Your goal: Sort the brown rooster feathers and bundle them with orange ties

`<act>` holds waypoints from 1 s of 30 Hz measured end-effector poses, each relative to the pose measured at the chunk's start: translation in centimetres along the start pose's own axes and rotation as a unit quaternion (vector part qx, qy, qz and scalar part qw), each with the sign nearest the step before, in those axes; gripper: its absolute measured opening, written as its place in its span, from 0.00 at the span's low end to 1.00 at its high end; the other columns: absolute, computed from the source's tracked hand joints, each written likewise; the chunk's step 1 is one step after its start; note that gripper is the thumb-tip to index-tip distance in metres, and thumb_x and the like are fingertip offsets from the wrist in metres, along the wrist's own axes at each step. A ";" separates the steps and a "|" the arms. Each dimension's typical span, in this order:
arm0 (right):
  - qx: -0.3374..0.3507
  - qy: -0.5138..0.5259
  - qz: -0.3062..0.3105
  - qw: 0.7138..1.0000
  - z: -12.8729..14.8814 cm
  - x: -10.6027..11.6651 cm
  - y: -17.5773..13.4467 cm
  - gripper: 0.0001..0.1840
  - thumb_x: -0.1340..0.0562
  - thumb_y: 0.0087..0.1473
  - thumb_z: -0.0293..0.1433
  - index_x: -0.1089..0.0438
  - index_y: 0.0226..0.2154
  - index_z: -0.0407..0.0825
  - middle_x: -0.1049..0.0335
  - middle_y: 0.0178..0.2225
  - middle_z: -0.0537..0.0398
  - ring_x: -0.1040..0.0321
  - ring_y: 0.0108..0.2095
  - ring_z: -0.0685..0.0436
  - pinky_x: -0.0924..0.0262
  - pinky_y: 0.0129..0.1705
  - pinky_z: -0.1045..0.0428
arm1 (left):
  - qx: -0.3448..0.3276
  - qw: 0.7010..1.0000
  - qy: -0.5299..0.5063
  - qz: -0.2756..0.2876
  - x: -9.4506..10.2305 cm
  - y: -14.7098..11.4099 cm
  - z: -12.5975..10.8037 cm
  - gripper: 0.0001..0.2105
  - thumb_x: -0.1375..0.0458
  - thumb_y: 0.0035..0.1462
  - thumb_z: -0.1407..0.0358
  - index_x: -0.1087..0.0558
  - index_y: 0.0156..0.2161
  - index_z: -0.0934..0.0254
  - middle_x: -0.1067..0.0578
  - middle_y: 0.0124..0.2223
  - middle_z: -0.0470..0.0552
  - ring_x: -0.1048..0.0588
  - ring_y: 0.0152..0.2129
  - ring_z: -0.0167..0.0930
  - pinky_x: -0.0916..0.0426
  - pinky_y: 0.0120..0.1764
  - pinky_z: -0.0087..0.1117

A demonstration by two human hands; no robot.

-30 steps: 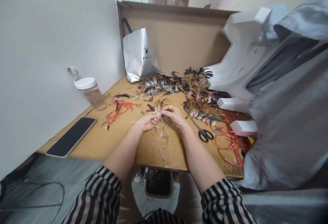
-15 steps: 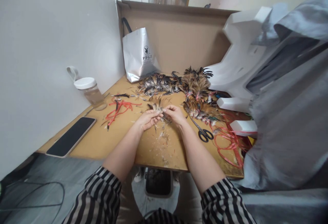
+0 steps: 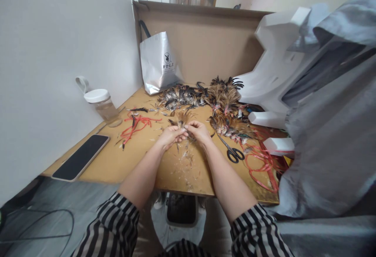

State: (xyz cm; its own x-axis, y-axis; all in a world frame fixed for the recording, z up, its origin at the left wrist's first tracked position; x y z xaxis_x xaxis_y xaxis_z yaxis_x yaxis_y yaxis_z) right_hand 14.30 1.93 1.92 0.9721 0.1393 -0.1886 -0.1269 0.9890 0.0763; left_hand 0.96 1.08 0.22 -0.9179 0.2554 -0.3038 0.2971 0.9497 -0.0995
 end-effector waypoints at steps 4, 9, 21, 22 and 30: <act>-0.021 0.002 0.010 1.000 -0.1 0.1 0.1 0.14 0.32 0.31 0.36 0.33 0.21 0.45 0.36 0.17 0.62 0.45 0.18 0.55 0.51 0.22 0.57 | -0.006 0.999 0.054 -0.008 -0.2 -0.1 -0.2 0.13 0.37 0.42 0.62 0.27 0.30 0.72 0.24 0.31 0.57 0.28 0.20 0.23 0.37 0.22 0.22; -0.024 0.023 0.011 0.999 -0.3 0.1 0.0 0.14 0.32 0.31 0.37 0.33 0.20 0.46 0.38 0.16 0.63 0.46 0.17 0.55 0.52 0.21 0.57 | -0.003 0.999 0.050 0.013 -0.5 -0.4 -0.4 0.13 0.37 0.42 0.61 0.27 0.30 0.72 0.24 0.30 0.56 0.30 0.19 0.21 0.38 0.22 0.21; 0.023 -0.091 0.029 0.995 0.2 -0.3 -0.3 0.15 0.34 0.32 0.39 0.34 0.21 0.45 0.39 0.16 0.63 0.46 0.18 0.55 0.52 0.23 0.56 | -0.048 0.992 0.112 -0.018 -0.4 -0.2 -0.3 0.12 0.39 0.43 0.61 0.28 0.26 0.72 0.25 0.25 0.54 0.32 0.15 0.22 0.40 0.18 0.22; 0.032 -0.107 0.034 0.993 0.2 -0.4 -0.3 0.15 0.34 0.33 0.39 0.35 0.19 0.46 0.40 0.16 0.63 0.47 0.18 0.55 0.52 0.23 0.56 | -0.055 0.990 0.125 -0.022 -0.4 -0.1 -0.3 0.11 0.39 0.43 0.61 0.28 0.25 0.71 0.25 0.25 0.54 0.32 0.15 0.22 0.40 0.18 0.22; 0.048 -0.180 -0.012 0.982 0.4 -0.1 -0.2 0.16 0.36 0.35 0.40 0.40 0.13 0.46 0.45 0.12 0.64 0.51 0.17 0.55 0.56 0.20 0.57 | -0.091 0.979 0.176 -0.057 -0.3 0.4 0.3 0.06 0.41 0.44 0.67 0.27 0.24 0.70 0.28 0.20 0.49 0.35 0.14 0.21 0.41 0.19 0.22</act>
State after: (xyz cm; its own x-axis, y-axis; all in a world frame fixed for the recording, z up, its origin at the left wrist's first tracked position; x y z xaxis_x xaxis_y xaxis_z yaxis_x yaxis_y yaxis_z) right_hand 14.29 1.66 2.26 0.9833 0.0731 0.1664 -0.1017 0.9801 0.1705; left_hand 1.44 1.35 -0.02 -0.9855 0.1628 0.0475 0.1658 0.9839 0.0667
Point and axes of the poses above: each hand's wrist, its own y-axis towards the middle knuckle, its own x-axis out of the back of the hand, z = x × y, the point moved 2 cm from there along y, towards the middle knuckle
